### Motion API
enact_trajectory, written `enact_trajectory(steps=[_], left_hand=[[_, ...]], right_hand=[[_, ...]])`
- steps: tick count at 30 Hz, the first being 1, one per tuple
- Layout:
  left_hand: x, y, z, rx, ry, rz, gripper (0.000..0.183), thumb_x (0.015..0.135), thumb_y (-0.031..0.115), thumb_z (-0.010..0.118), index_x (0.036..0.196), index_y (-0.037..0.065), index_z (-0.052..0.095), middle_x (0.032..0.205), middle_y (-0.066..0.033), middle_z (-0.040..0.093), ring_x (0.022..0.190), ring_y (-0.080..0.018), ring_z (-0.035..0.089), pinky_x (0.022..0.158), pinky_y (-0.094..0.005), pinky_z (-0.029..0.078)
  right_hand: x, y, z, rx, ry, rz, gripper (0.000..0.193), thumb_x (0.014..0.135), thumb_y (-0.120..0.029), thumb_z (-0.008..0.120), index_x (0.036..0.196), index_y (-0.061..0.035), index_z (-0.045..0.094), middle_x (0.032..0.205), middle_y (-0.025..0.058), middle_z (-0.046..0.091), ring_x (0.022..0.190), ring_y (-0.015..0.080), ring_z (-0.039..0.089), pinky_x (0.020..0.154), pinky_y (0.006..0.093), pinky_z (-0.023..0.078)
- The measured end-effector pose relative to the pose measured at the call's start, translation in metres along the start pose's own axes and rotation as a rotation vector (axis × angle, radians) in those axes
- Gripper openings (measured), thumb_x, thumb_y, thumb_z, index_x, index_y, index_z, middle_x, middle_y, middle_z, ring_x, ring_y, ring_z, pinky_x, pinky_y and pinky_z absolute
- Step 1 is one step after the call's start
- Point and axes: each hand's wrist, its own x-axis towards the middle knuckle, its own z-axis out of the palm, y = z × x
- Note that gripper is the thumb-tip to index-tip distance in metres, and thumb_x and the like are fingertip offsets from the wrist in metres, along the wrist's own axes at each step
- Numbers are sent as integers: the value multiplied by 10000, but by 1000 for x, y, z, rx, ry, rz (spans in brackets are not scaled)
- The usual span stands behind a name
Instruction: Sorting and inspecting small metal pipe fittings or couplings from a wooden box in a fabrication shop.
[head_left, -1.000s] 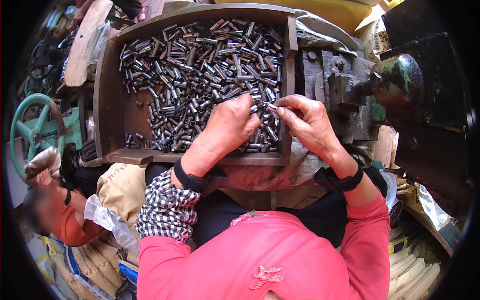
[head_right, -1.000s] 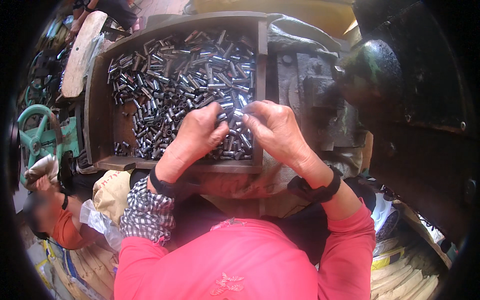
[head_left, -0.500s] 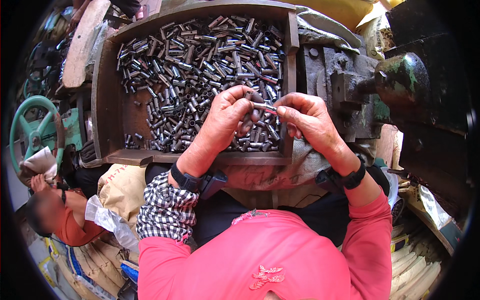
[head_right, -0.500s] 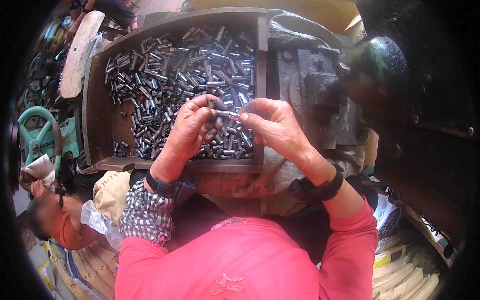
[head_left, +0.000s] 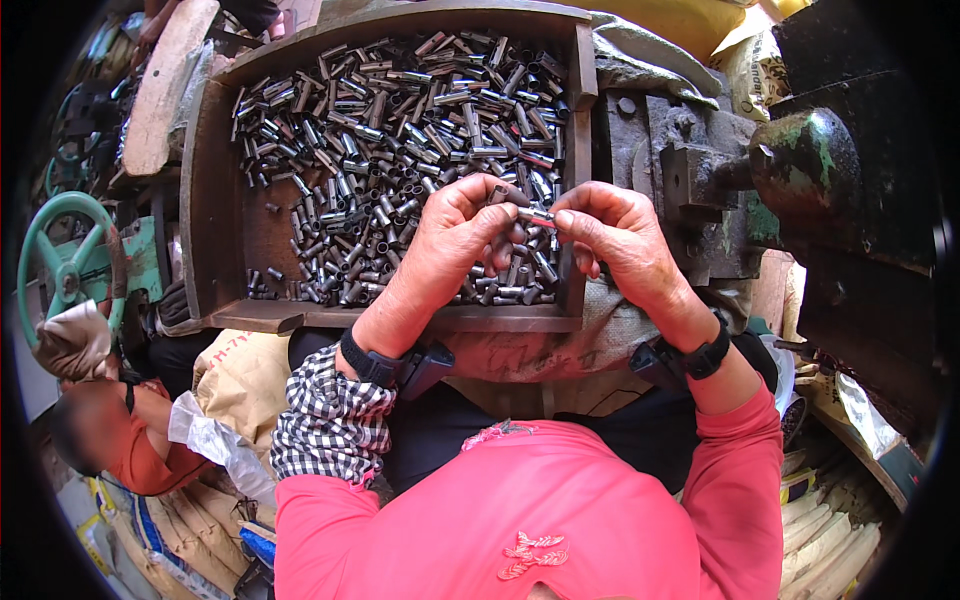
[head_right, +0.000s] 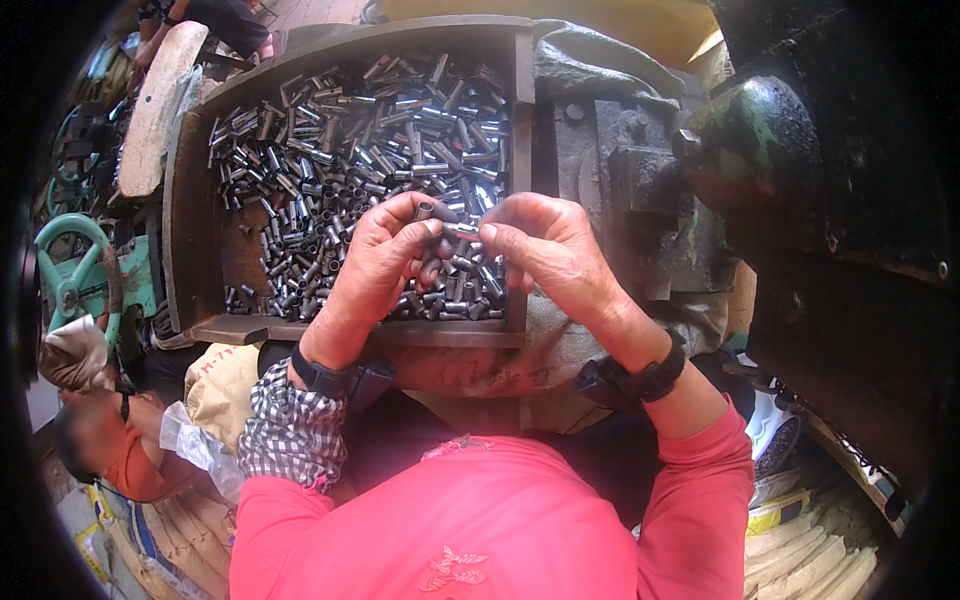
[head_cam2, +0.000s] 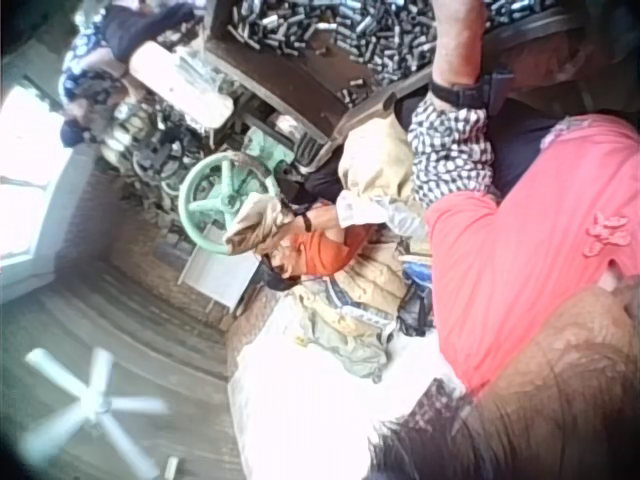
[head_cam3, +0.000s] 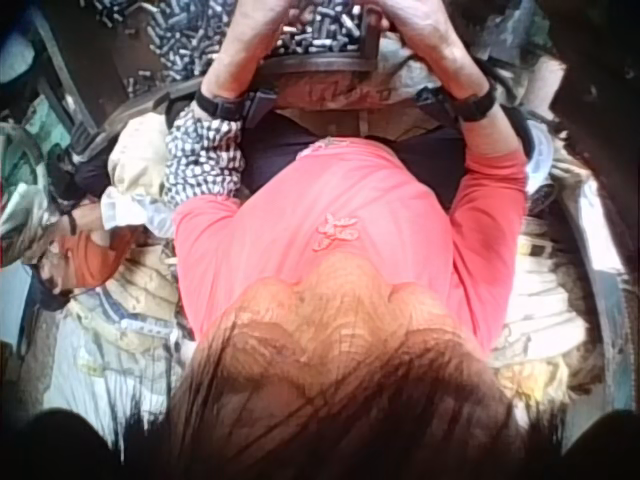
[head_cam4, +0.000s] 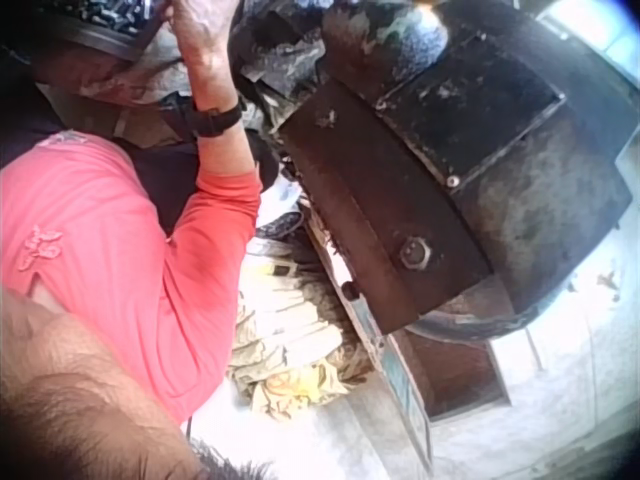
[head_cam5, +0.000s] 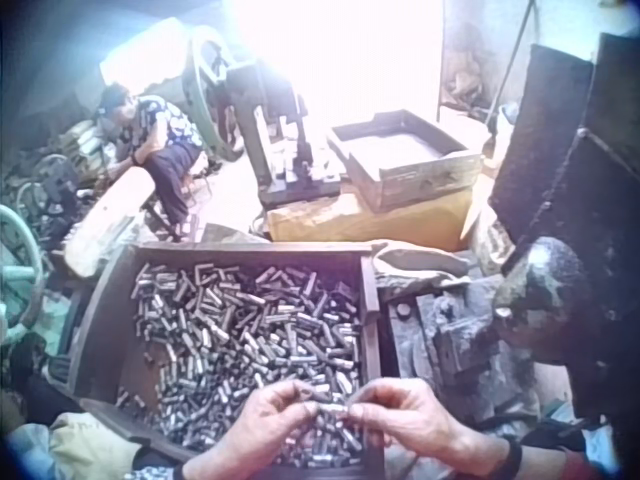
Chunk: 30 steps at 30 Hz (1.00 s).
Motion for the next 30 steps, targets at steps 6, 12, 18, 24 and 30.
enact_trajectory(steps=[6, 12, 18, 24, 30], left_hand=[[0, 1, 2, 49, -32, -16, 141, 901, 132, 566, 987, 21, 555, 726, -48, 615, 502, -65, 544, 427, -170, 420], [-11, 1, 14, 702, -151, 357, 206, 921, 67, 516, 1100, -31, 544, 798, -74, 655, 663, -117, 653, 554, -216, 511], [-6, -7, 13, 1128, -72, 847, 343, 812, -17, 611, 1147, -19, 537, 915, -160, 638, 706, -231, 675, 628, -317, 542], [-12, 3, 2, 453, -53, 149, 323, 893, 87, 561, 1195, -15, 510, 919, -107, 648, 684, -162, 658, 563, -226, 514], [-4, 13, -29, -312, 58, -7, 189, 881, 75, 541, 1064, 27, 537, 881, -123, 638, 724, -201, 667, 515, -227, 537]], right_hand=[[1, -2, 1, 33, 21, -7, 158, 856, -162, 639, 892, -9, 618, 729, 6, 588, 534, 42, 532, 455, 168, 407], [2, -5, -6, 54, -16, 52, 138, 829, -138, 663, 850, -13, 610, 704, 15, 593, 522, 53, 541, 456, 181, 428], [3, -9, -4, 14, -104, 119, 168, 817, -161, 677, 839, -7, 613, 677, 32, 603, 519, 68, 565, 449, 186, 444], [13, -11, 11, -80, 116, -2, 187, 861, -158, 612, 891, 26, 598, 726, 81, 637, 497, 111, 589, 430, 222, 452], [58, -17, 19, -1731, 195, -584, 145, 698, -61, 603, 825, -18, 659, 821, 158, 626, 644, 249, 656, 534, 335, 529]])
